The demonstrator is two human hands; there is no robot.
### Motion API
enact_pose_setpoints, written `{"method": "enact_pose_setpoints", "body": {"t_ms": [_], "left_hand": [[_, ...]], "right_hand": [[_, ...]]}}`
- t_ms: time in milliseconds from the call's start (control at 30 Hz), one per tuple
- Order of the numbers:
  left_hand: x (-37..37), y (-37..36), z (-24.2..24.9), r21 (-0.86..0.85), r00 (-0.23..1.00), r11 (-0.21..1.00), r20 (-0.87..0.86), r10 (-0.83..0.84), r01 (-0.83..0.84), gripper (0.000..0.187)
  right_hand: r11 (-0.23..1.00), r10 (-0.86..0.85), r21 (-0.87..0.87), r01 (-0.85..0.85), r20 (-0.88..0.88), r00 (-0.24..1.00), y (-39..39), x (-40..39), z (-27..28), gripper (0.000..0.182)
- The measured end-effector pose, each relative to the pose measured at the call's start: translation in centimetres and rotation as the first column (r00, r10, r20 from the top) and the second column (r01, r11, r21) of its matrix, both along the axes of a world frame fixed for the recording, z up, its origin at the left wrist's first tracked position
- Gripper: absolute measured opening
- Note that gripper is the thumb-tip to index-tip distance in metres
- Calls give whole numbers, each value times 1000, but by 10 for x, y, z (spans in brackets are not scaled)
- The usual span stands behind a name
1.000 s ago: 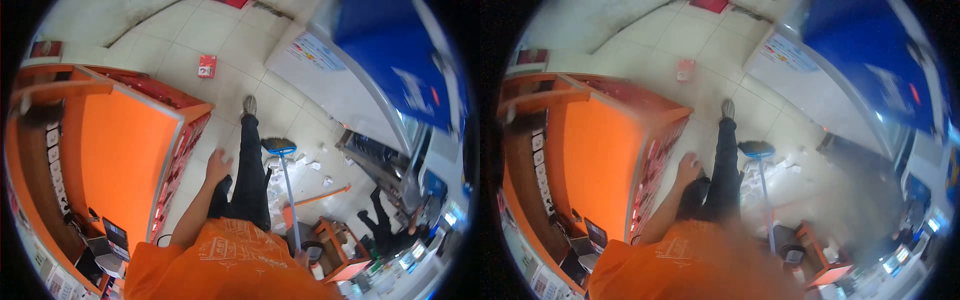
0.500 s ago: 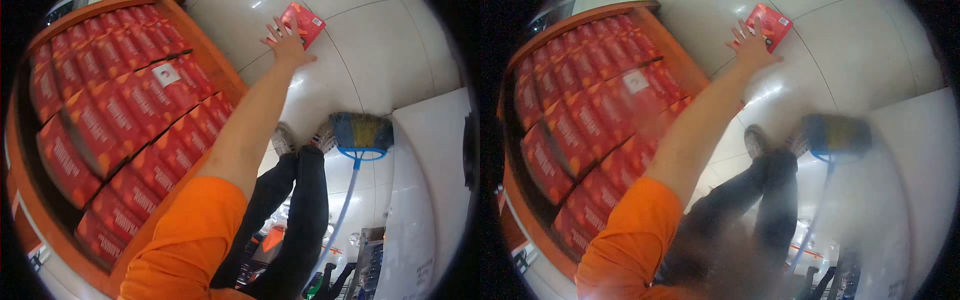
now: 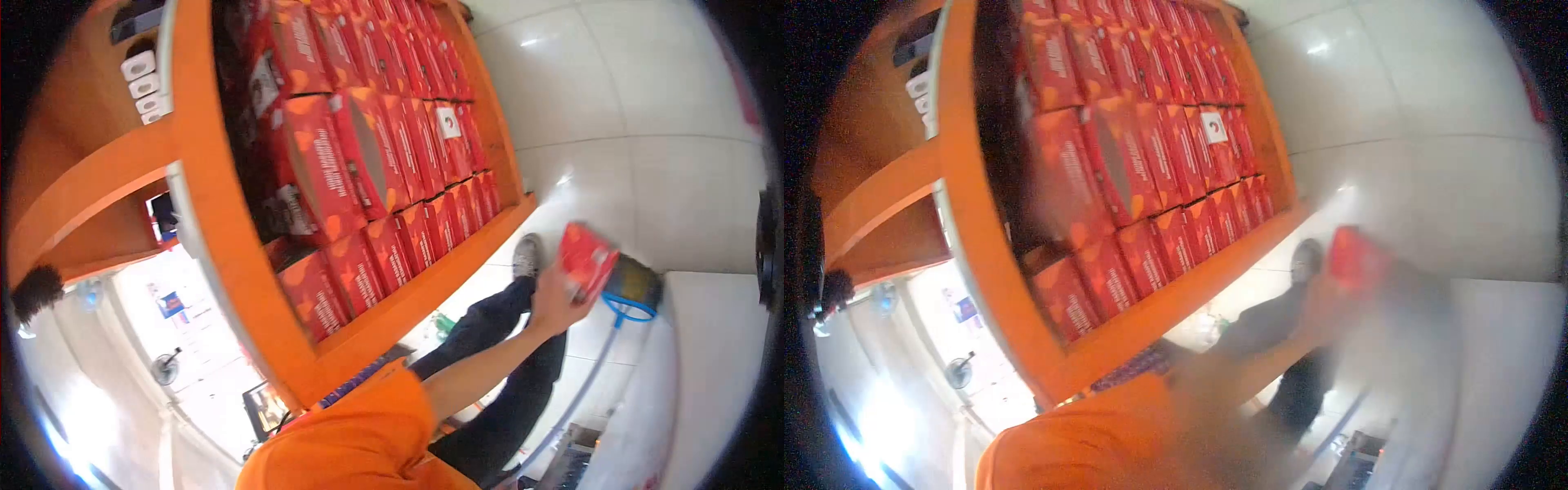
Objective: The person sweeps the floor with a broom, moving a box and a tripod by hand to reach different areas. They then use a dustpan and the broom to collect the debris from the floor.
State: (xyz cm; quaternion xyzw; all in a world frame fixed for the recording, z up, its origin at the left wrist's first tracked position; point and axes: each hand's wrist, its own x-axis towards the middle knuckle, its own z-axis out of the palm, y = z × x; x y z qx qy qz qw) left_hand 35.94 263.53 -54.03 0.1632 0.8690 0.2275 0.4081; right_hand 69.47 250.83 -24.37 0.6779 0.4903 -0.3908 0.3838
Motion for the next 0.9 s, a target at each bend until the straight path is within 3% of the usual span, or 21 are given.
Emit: {"method": "enact_pose_setpoints", "body": {"t_ms": [200,233,267,300,333,400,467,500,600,700,767,800,867,900], "left_hand": [[8,-46,289,100,968,990,220,-118,98,102],[5,-57,325,199,971,970,164,-172,139,101],[1,-67,359,290,971,939,96,-219,184,101],[-7,-69,396,258,979,955,98,-178,148,100],[-19,-71,433,223,986,968,94,-136,112,100],[-40,-87,492,135,997,990,-65,-33,42,101],[-66,-112,533,109,976,990,-189,110,-91,101],[-84,-127,550,77,936,982,-297,188,-173,102],[-146,-193,568,-51,795,954,-566,218,-297,100],[-213,-237,525,-118,752,928,-627,206,-353,104],[-250,-237,514,-116,764,934,-613,200,-337,105],[-260,-233,512,-104,758,907,-592,273,-408,106],[-298,-224,508,-82,750,881,-565,344,-466,108],[-316,-220,498,-101,726,866,-597,340,-489,108]], "right_hand": [[976,75,214,-36,-177,981,19,-11,-22,40],[960,226,187,-209,-80,971,49,-54,-19,41],[968,16,241,69,-333,943,64,-74,-34,44],[988,-149,-15,153,-317,937,108,-123,-22,51],[955,286,263,-139,-684,671,115,-116,-50,54],[926,331,257,-275,-211,920,128,-125,-98,53],[916,363,246,-316,-177,915,135,-108,-109,53],[926,339,221,-306,-133,931,134,-100,-116,53],[929,367,123,-350,-448,815,107,31,-194,53],[919,389,177,-353,-252,886,78,50,-96,48],[988,146,69,-136,-174,974,52,50,-51,46],[999,24,24,-21,-132,991,41,50,-32,45],[975,-214,-68,210,-53,975,12,43,-11,44],[924,-382,-25,382,-131,915,-9,51,-8,42]]}}
